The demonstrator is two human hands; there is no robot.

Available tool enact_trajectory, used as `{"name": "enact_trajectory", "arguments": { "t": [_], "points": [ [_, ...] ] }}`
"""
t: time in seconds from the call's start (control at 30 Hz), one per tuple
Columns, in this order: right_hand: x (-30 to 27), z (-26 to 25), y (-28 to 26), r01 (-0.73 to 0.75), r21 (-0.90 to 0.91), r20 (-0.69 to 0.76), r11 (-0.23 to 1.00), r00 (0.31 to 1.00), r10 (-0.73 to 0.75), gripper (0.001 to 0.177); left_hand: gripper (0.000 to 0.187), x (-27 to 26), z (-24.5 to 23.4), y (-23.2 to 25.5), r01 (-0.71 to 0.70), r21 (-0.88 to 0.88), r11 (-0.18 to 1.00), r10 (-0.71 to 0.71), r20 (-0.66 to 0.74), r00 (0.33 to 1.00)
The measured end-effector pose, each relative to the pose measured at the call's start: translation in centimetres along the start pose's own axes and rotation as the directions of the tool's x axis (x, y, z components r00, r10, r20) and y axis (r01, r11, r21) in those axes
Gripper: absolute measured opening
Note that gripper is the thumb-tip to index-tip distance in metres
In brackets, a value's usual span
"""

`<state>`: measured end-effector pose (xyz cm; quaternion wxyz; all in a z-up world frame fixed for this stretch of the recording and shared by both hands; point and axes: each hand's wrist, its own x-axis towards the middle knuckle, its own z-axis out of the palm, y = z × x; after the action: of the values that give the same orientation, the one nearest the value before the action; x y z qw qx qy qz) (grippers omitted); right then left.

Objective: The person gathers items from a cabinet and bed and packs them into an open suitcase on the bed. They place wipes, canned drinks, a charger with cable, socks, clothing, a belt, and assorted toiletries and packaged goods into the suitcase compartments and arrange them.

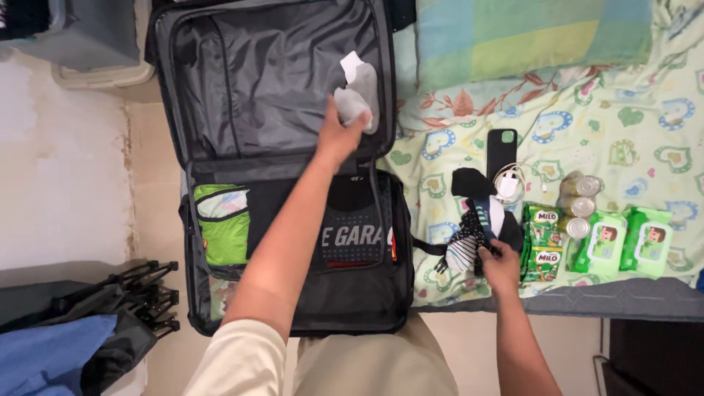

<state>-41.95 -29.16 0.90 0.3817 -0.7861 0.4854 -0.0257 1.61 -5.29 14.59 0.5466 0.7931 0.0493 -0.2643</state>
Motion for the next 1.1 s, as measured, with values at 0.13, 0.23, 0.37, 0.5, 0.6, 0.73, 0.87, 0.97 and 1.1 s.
{"name": "enact_trajectory", "arguments": {
  "t": [0.13, 0.23, 0.37, 0.5, 0.6, 0.73, 0.87, 0.97, 1.1],
  "points": [
    [0.7, 1.0, 0.1, 0.275, -0.475, -0.037, 0.836, 0.943, -0.332, 0.076, 0.097, -4.2, 0.9, -6.0, -0.088, 0.055, 0.995, 0.085, 0.047, 0.995],
    [2.7, 1.7, 0.2, 0.191, -0.473, 0.099, 0.860, 0.981, -0.164, 0.090, 0.073, -9.8, 1.3, -13.5, 0.093, -0.162, 0.982, -0.077, 0.106, 0.991],
    [4.3, 3.5, 0.6, 0.191, -0.506, 0.140, 0.841, 0.980, -0.138, 0.099, 0.049, -18.0, -0.3, -21.9, 0.318, -0.170, 0.933, -0.312, 0.062, 0.948],
    [5.4, 4.2, 1.2, 0.035, -0.565, 0.095, 0.824, 0.995, 0.023, 0.081, 0.042, -21.9, 0.0, -24.7, 0.308, -0.072, 0.949, -0.302, 0.089, 0.949],
    [5.2, 3.8, 1.9, -0.004, -0.550, 0.065, 0.835, 0.997, 0.048, 0.062, 0.039, -22.4, 0.7, -23.6, 0.237, 0.006, 0.972, -0.235, 0.140, 0.962],
    [5.9, 1.7, 2.6, 0.152, -0.442, -0.035, 0.884, 0.982, -0.186, 0.044, 0.037, -21.4, 1.5, -19.5, 0.180, 0.032, 0.983, -0.183, 0.193, 0.964],
    [4.4, -0.7, 2.4, -0.065, 0.000, -0.076, 0.998, 0.995, 0.065, 0.029, 0.036, -20.7, 2.2, -16.2, 0.133, 0.032, 0.991, -0.137, 0.255, 0.957],
    [1.6, -1.7, 1.3, 0.008, 0.202, -0.153, 0.979, 0.988, 0.023, 0.033, 0.036, -20.0, 1.8, -15.9, 0.109, 0.011, 0.994, -0.107, 0.293, 0.950],
    [-3.8, -2.4, -2.0, 0.304, 0.293, -0.290, 0.906, 0.932, -0.219, 0.038, 0.038, -19.3, 0.4, -17.9, -0.008, 0.014, 1.000, 0.003, 0.325, 0.946]
  ]
}}
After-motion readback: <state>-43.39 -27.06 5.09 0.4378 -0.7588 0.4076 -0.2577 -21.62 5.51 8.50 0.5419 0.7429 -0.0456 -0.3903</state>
